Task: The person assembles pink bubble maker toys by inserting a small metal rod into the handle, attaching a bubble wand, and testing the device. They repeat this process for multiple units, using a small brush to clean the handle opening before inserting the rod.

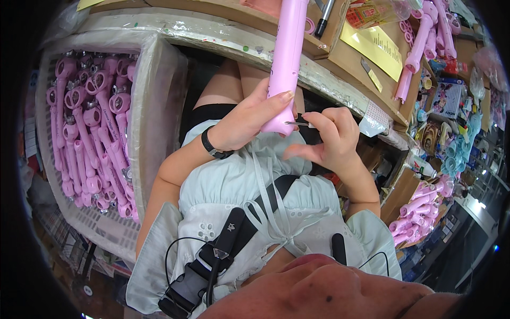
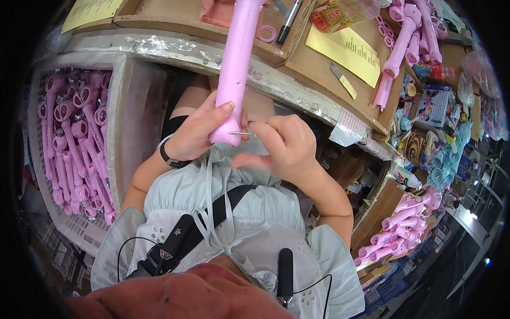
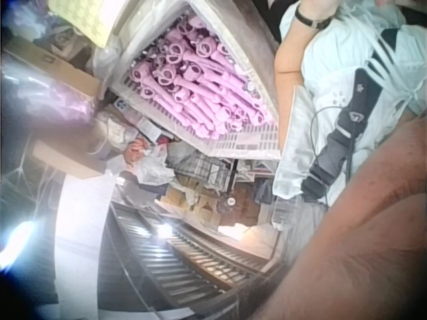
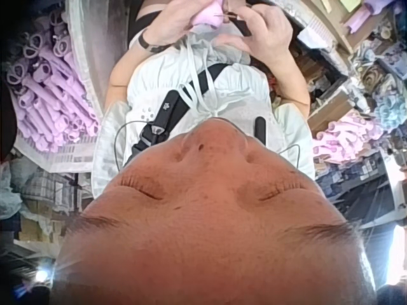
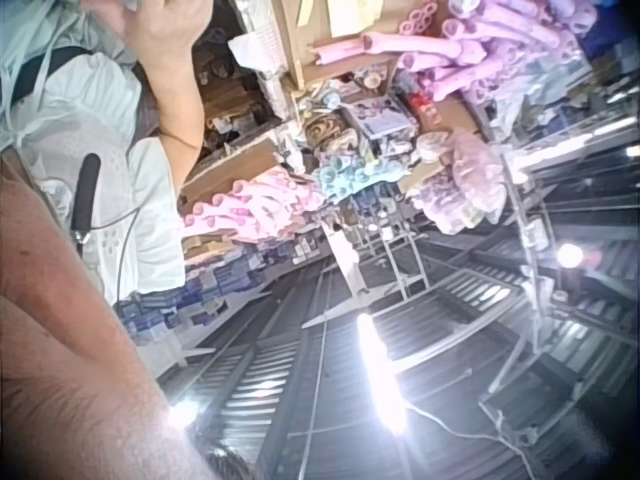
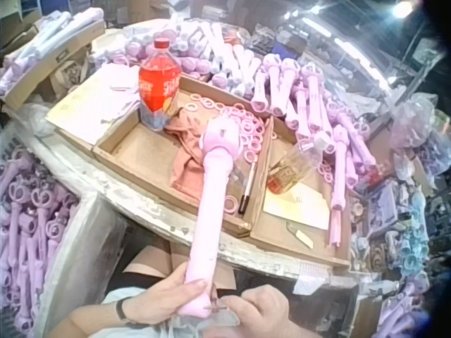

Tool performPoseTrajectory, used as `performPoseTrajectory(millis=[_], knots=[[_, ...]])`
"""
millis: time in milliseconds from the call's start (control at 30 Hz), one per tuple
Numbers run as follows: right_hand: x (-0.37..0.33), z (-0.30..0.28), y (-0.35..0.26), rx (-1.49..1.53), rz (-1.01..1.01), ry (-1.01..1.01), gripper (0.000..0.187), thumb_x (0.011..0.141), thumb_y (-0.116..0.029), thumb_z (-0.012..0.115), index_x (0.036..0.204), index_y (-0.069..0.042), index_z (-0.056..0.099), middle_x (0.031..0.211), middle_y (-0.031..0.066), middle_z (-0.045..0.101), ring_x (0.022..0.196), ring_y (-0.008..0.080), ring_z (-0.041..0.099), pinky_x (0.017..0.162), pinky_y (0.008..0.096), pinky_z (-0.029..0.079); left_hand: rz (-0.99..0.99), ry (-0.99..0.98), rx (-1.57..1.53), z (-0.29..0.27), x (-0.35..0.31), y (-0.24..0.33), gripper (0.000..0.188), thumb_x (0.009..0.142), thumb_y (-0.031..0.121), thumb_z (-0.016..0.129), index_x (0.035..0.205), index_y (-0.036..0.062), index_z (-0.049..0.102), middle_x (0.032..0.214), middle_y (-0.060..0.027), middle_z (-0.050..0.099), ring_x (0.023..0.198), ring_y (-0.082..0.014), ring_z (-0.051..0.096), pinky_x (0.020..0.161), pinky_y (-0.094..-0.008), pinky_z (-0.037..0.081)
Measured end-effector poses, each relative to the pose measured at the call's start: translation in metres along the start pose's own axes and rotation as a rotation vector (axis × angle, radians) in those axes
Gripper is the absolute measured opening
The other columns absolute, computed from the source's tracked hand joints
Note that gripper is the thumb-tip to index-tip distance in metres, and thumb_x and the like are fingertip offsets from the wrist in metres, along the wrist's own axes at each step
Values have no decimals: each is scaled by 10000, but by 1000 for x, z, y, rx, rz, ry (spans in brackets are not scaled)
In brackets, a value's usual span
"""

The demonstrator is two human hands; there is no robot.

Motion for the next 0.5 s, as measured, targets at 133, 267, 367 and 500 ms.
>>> performPoseTrajectory(millis=[133, 267, 367, 500], knots=[[-2, 1, -5, -85, 112, 53, 500, 506, -322, 866, 829, -78, 573, 793, 57, 493, 675, 220, 508, 554, 309, 437, 12, -43, 59, 0, 1, 0, 362, 979, 267, 429, 1248, 53, 315, 1013, -116, 554, 915, -203, 596, 795, -344, 514], [-4, 6, -5, -38, 122, 184, 423, 527, -227, 839, 807, -69, 565, 871, 91, 541, 768, 254, 570, 622, 333, 479, 34, -148, 15, -5, 2, -7, 494, 928, 251, 522, 1308, 54, 275, 1120, -145, 515, 1030, -252, 573, 874, -369, 486], [-6, 10, -6, 8, 166, 242, 385, 520, -188, 813, 791, -70, 567, 944, 108, 580, 863, 298, 613, 706, 359, 514, 112, -358, 7, -9, -1, -13, 630, 862, 180, 586, 1367, 57, 231, 1257, -158, 452, 1133, -259, 515, 957, -381, 427], [-9, 18, -10, 37, 200, 281, 376, 521, -173, 807, 792, -67, 568, 990, 121, 598, 931, 330, 627, 768, 377, 528, 90, -498, -41, -15, -10, -26, 670, 828, 81, 571, 1405, 54, 233, 1393, -143, 368, 1256, -236, 413, 1036, -379, 344]])
Point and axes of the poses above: each hand's wrist, its own x-axis towards the middle knuckle, its own z-axis out of the palm, y = z × x, the point moved 4 cm from there along x, towards the middle knuckle
